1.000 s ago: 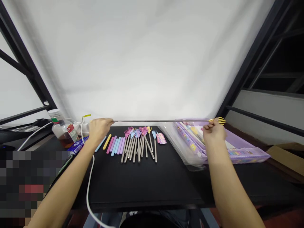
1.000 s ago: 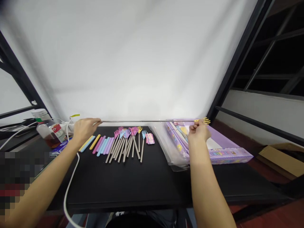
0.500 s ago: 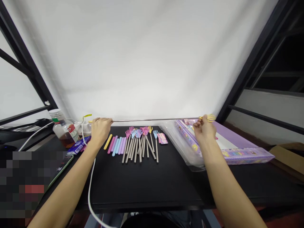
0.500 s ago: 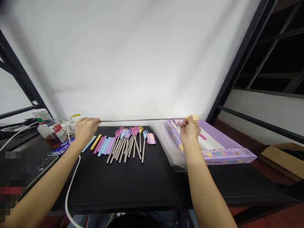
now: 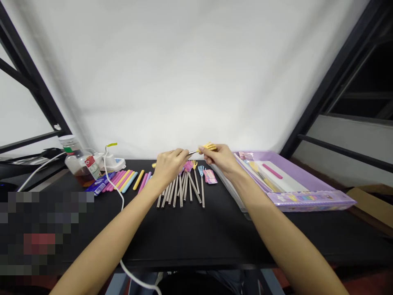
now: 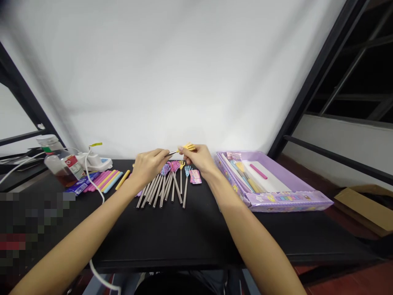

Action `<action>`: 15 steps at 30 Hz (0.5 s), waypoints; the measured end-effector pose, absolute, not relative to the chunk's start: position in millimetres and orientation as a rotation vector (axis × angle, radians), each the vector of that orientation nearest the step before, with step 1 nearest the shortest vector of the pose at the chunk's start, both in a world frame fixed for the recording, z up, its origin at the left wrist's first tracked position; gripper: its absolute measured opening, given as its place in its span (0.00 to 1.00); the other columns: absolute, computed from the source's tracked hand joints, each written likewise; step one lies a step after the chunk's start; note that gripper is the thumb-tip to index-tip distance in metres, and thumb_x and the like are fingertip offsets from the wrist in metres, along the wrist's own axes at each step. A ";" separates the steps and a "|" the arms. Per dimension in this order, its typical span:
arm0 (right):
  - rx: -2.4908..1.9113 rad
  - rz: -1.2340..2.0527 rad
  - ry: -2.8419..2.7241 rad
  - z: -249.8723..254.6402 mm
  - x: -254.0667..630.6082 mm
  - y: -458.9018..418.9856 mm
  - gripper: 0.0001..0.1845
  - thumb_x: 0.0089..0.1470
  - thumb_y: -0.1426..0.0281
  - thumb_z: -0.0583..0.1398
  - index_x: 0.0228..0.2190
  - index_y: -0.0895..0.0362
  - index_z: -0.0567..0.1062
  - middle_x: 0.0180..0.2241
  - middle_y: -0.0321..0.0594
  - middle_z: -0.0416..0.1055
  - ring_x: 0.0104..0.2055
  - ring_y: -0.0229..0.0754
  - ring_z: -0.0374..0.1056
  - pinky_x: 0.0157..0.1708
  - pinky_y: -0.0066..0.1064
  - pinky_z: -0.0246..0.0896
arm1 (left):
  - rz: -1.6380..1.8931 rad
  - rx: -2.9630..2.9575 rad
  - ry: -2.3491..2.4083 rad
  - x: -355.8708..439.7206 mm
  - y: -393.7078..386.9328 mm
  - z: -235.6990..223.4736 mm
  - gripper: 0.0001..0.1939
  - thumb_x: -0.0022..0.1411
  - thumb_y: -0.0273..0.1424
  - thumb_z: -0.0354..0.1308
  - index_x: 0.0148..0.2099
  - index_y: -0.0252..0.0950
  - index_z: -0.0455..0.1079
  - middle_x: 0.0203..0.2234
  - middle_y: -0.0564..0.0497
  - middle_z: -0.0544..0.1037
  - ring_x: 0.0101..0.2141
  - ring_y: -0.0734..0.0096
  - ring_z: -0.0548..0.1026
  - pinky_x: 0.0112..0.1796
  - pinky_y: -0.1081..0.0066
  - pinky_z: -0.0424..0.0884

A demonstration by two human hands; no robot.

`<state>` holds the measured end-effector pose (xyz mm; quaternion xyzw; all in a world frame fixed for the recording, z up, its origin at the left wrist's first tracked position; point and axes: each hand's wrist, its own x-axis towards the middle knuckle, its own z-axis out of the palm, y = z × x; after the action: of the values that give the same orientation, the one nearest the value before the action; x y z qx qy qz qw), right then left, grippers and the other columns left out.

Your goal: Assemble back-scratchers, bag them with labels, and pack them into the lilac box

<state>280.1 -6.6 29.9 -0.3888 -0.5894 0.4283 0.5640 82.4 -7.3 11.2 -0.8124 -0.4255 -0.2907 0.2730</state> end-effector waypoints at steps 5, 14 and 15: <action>-0.815 1.133 -1.199 21.2 295.3 -6.5 0.22 0.37 0.56 0.75 0.29 0.58 0.78 0.21 0.35 0.73 0.20 0.32 0.64 0.24 0.26 0.61 | -0.748 -2.301 -1.275 84.2 -12.5 -14.4 0.18 0.75 0.37 0.44 0.62 0.43 0.65 0.37 0.47 0.82 0.31 0.65 0.80 0.26 0.71 0.61; -1.116 0.702 -1.329 11.4 331.4 -8.0 0.21 0.50 0.50 0.66 0.29 0.57 0.79 0.23 0.40 0.75 0.22 0.38 0.70 0.27 0.31 0.65 | -0.707 -2.382 -1.320 84.0 -15.7 -25.1 0.19 0.75 0.38 0.44 0.61 0.44 0.67 0.41 0.48 0.82 0.34 0.63 0.81 0.29 0.71 0.65; -1.240 0.549 -1.366 9.8 337.5 -6.3 0.18 0.51 0.54 0.66 0.28 0.56 0.79 0.23 0.41 0.75 0.25 0.40 0.71 0.30 0.32 0.66 | -0.686 -2.386 -1.321 82.5 -14.3 -25.9 0.19 0.75 0.38 0.44 0.61 0.44 0.67 0.42 0.47 0.82 0.34 0.63 0.81 0.29 0.71 0.65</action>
<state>337.5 -6.3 9.8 -0.5287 -0.5824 0.2339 0.5715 82.5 -14.3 -25.9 -0.8370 -0.4633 -0.2406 0.1639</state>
